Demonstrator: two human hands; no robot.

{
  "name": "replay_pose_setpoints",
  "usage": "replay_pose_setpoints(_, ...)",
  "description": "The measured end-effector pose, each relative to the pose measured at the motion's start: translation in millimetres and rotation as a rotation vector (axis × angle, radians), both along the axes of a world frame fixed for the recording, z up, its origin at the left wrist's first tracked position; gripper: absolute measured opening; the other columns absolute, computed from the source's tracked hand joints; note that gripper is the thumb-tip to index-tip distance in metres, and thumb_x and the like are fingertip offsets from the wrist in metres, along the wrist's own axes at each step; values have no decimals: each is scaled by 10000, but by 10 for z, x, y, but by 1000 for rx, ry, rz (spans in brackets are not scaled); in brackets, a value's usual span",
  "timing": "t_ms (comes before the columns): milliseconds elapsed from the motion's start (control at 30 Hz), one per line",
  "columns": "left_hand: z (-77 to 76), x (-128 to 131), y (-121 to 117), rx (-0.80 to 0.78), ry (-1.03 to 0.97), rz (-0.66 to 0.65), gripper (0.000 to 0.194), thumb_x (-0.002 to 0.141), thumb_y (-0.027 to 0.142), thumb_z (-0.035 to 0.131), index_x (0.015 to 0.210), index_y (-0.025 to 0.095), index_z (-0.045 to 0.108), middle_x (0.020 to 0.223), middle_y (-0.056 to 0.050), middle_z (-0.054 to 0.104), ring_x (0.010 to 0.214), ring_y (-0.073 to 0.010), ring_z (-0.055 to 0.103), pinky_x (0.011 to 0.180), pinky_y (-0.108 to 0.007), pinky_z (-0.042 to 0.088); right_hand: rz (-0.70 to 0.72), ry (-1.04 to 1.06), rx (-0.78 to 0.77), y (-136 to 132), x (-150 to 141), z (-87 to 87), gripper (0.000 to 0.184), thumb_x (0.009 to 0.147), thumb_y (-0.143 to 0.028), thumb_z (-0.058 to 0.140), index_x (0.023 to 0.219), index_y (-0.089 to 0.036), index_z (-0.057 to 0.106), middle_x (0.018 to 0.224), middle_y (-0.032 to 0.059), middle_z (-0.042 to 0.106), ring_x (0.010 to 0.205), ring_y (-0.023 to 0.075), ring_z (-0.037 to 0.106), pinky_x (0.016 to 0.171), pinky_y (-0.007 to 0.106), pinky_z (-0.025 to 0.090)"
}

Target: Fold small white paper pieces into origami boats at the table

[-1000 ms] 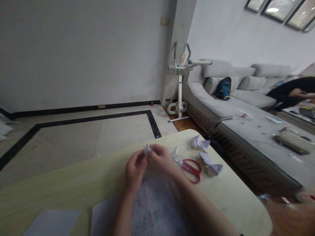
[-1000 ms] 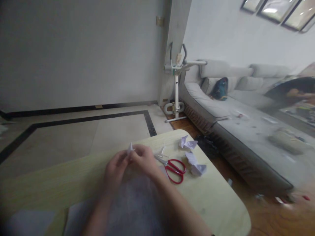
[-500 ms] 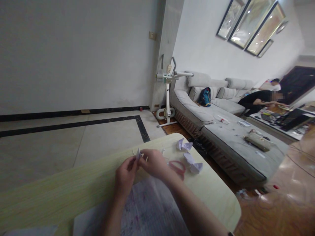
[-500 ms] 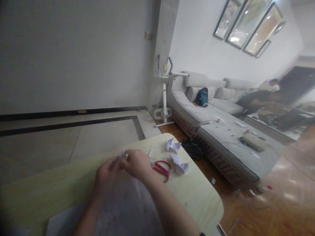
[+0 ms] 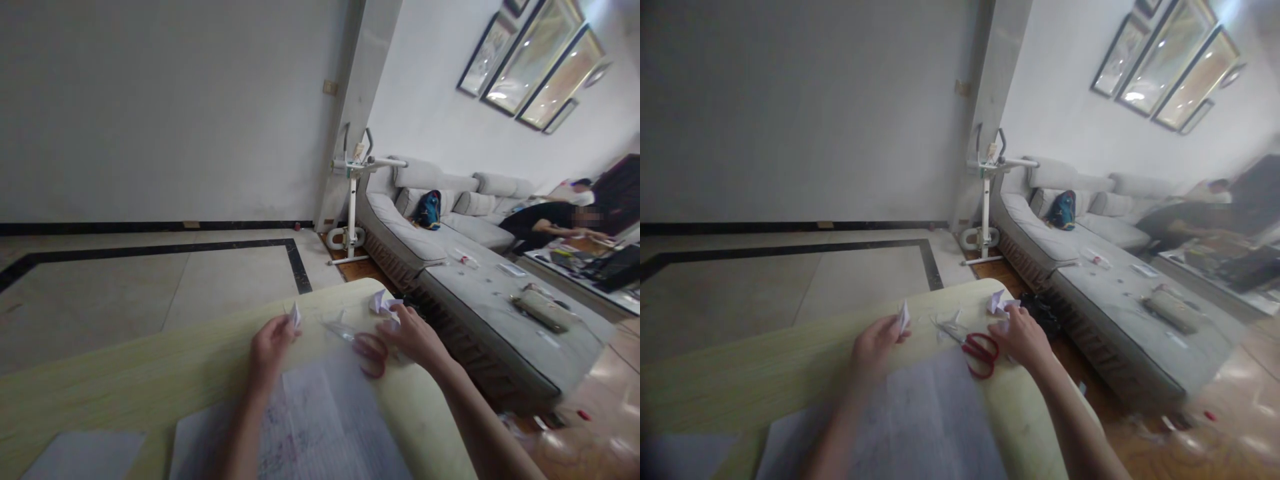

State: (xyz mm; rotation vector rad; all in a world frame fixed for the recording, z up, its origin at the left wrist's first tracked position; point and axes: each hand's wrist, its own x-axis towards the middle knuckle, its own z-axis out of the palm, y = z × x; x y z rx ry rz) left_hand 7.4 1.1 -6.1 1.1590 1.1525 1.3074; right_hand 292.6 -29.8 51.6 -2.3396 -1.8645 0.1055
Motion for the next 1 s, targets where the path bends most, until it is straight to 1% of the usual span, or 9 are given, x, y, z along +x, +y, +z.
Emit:
replay_pose_setpoints(100, 17, -6, 2, -10, -4, 13, 377, 734, 427, 603, 912, 100, 659, 840, -114, 734, 681, -195, 694, 615, -265, 541, -19, -40, -77, -4, -58, -73, 486, 768, -500, 552, 1125, -169, 542, 1057, 130, 608, 957, 273, 605, 758, 327, 410)
replay_pose_setpoints(233, 22, -10, -2, -21, -6, 17, 386, 746, 430, 594, 932, 97, 656, 856, -116, 733, 693, -193, 694, 630, -269, 543, -48, -54, -83, 23, -93, -68, 415, 792, -424, 531, 1143, -202, 535, 1111, 115, 600, 979, 263, 601, 739, 317, 403)
replay_pose_setpoints(367, 38, -9, -8, -16, -23, 21, 369, 743, 420, 599, 918, 101, 661, 864, -114, 732, 699, -189, 693, 630, -263, 541, -26, -35, -107, 27, -59, -78, 348, 788, -355, 551, 1104, -212, 578, 1069, 105, 628, 992, 254, 594, 736, 302, 400)
replay_pose_setpoints(533, 92, -6, -19, -28, -50, 28, 356, 729, 425, 615, 878, 105, 667, 855, -117, 734, 683, -190, 694, 625, -270, 542, 29, -7, -37, 11, -37, -125, 303, 760, -264, 578, 1056, -217, 615, 1025, 99, 648, 946, 252, 608, 697, 299, 408)
replay_pose_setpoints(633, 99, -6, -14, -27, -67, 40, 364, 716, 439, 627, 859, 106, 667, 847, -116, 734, 666, -187, 693, 606, -263, 539, 43, 26, 56, 10, -32, -113, 275, 757, -215, 552, 1023, -218, 623, 961, 79, 662, 864, 241, 626, 685, 312, 426)
replay_pose_setpoints(700, 92, -10, -8, -26, -79, 47, 362, 713, 437, 628, 860, 108, 667, 845, -112, 733, 658, -184, 692, 599, -261, 537, 75, 132, 149, 7, -49, -84, 278, 754, -199, 551, 1023, -209, 619, 934, 67, 668, 827, 224, 632, 707, 322, 450)
replay_pose_setpoints(800, 81, -15, 1, -28, -91, 55, 361, 715, 436, 631, 863, 109, 668, 846, -109, 729, 652, -178, 688, 595, -260, 534, 208, 465, 254, -22, -147, -24, 285, 779, -238, 567, 1057, -186, 601, 985, 72, 668, 833, 201, 643, 748, 328, 493)
replay_pose_setpoints(867, 80, -18, 2, -40, -119, 47, 364, 710, 436, 645, 874, 111, 664, 848, -102, 724, 646, -170, 681, 594, -258, 531, 297, 672, 253, -59, -266, 12, 300, 801, -274, 578, 1090, -190, 588, 1050, 75, 656, 864, 197, 647, 776, 339, 510)
replay_pose_setpoints(1000, 108, -29, -12, -125, -274, -10, 352, 725, 414, 656, 925, 125, 648, 870, -80, 702, 665, -151, 662, 593, -249, 521, 350, 884, 195, -119, -539, 26, 326, 776, -233, 622, 1099, -214, 581, 1079, 65, 647, 943, 205, 633, 821, 360, 512)
